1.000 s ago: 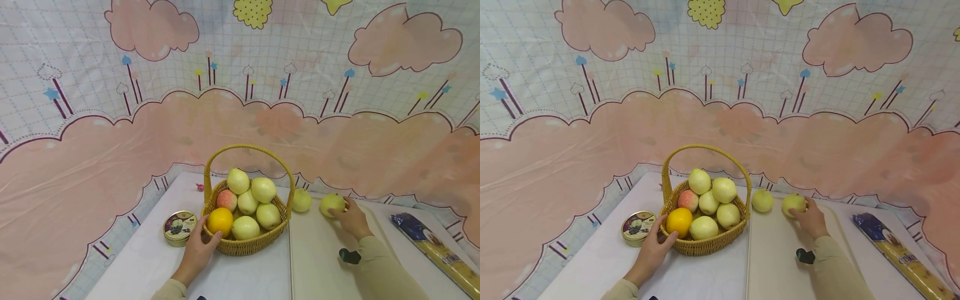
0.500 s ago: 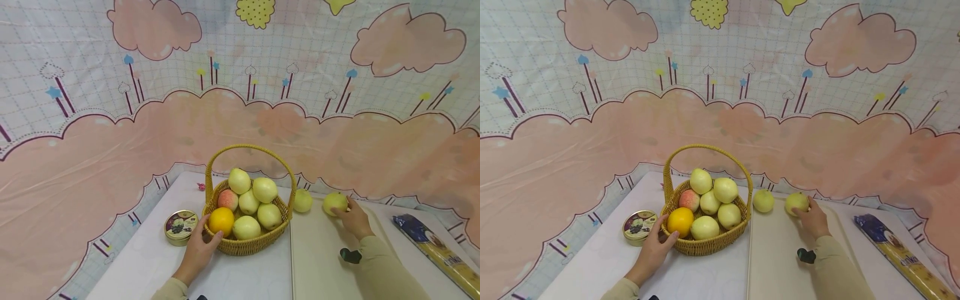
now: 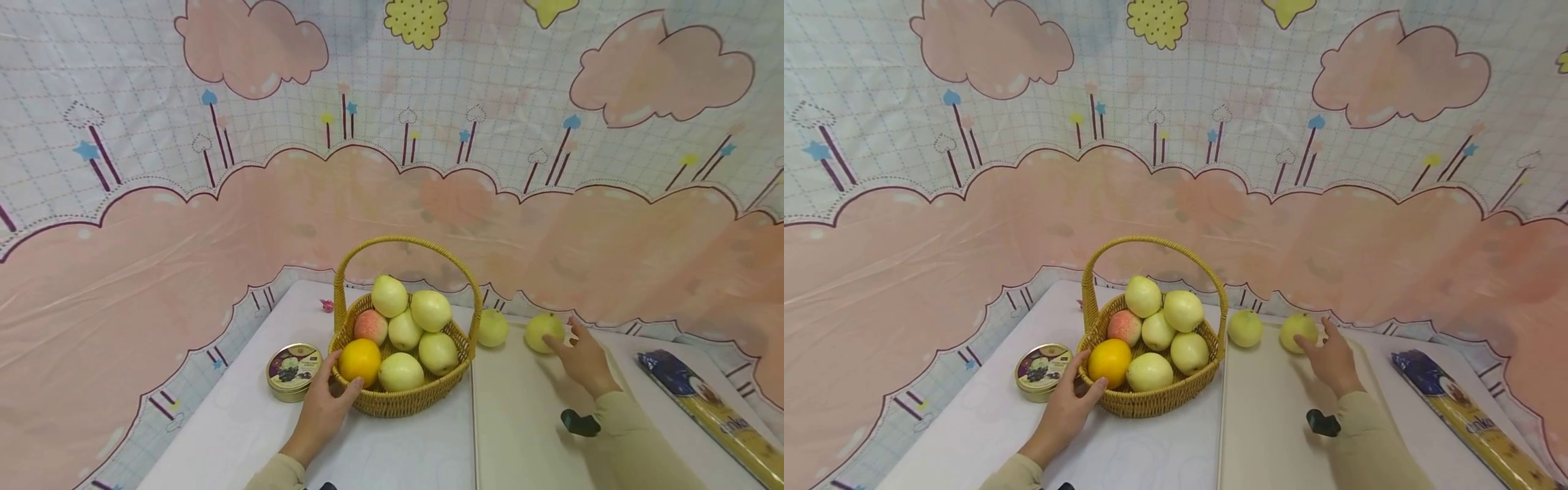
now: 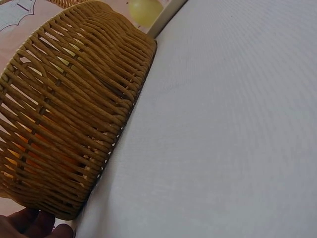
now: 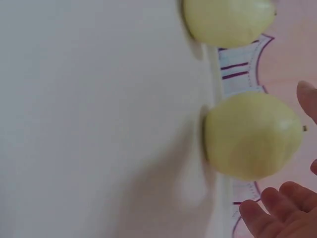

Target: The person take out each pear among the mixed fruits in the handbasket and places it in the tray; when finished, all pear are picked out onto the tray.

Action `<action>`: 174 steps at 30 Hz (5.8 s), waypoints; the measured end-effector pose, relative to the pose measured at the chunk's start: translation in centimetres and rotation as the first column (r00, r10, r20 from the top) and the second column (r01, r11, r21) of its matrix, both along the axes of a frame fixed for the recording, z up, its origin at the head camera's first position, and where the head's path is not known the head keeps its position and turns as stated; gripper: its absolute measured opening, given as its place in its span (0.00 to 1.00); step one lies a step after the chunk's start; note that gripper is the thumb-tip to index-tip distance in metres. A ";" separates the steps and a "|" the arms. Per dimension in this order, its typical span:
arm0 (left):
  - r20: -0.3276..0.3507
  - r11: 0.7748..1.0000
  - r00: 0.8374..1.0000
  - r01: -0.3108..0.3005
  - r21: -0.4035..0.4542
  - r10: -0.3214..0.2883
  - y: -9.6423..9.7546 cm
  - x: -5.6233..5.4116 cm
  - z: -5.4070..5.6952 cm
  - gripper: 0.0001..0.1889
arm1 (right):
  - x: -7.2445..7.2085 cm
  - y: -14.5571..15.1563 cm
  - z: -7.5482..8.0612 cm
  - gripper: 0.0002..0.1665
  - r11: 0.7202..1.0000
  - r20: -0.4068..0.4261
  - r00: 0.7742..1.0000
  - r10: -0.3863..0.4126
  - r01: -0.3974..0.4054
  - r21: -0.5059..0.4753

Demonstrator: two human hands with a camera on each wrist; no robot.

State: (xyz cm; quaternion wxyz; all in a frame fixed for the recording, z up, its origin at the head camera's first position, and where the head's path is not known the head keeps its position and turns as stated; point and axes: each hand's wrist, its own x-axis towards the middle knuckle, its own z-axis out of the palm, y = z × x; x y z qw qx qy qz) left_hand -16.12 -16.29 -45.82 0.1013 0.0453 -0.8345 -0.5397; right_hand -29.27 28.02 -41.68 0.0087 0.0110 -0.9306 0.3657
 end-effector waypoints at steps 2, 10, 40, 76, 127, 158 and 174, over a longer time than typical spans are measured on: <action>0.005 1.000 1.000 -0.002 -0.004 0.002 0.0 0.0 0.0 0.37 | 0.3 -0.1 0.5 0.56 1.000 -0.032 0.999 0.008 -0.008 -0.006; 0.012 1.000 1.000 -0.007 -0.006 0.007 -0.1 0.1 0.0 0.38 | 1.7 -0.9 2.5 0.54 0.999 -0.093 0.995 0.020 -0.023 -0.034; -0.001 1.000 1.000 -0.005 -0.004 0.005 -0.1 0.1 -0.3 0.38 | 7.0 -7.3 4.7 0.38 0.967 -0.316 0.930 0.187 -0.231 -0.107; -0.019 1.000 1.000 0.004 0.006 -0.003 0.0 0.2 -0.2 0.38 | 8.8 -15.6 2.7 0.34 0.851 -0.376 0.807 0.455 -0.519 -0.086; 0.012 1.000 1.000 -0.006 0.002 0.006 0.2 0.1 0.0 0.38 | 5.0 -20.2 1.4 0.34 0.882 -0.247 0.851 0.463 -0.471 0.029; -0.003 1.000 1.000 -0.003 0.010 0.003 0.0 0.2 0.0 0.37 | 4.5 -20.4 1.5 0.35 0.885 -0.262 0.855 0.447 -0.466 -0.009; 0.004 1.000 1.000 -0.013 -0.005 0.013 0.2 0.2 0.0 0.37 | 4.5 -20.3 1.2 0.34 0.884 -0.285 0.847 0.448 -0.468 -0.002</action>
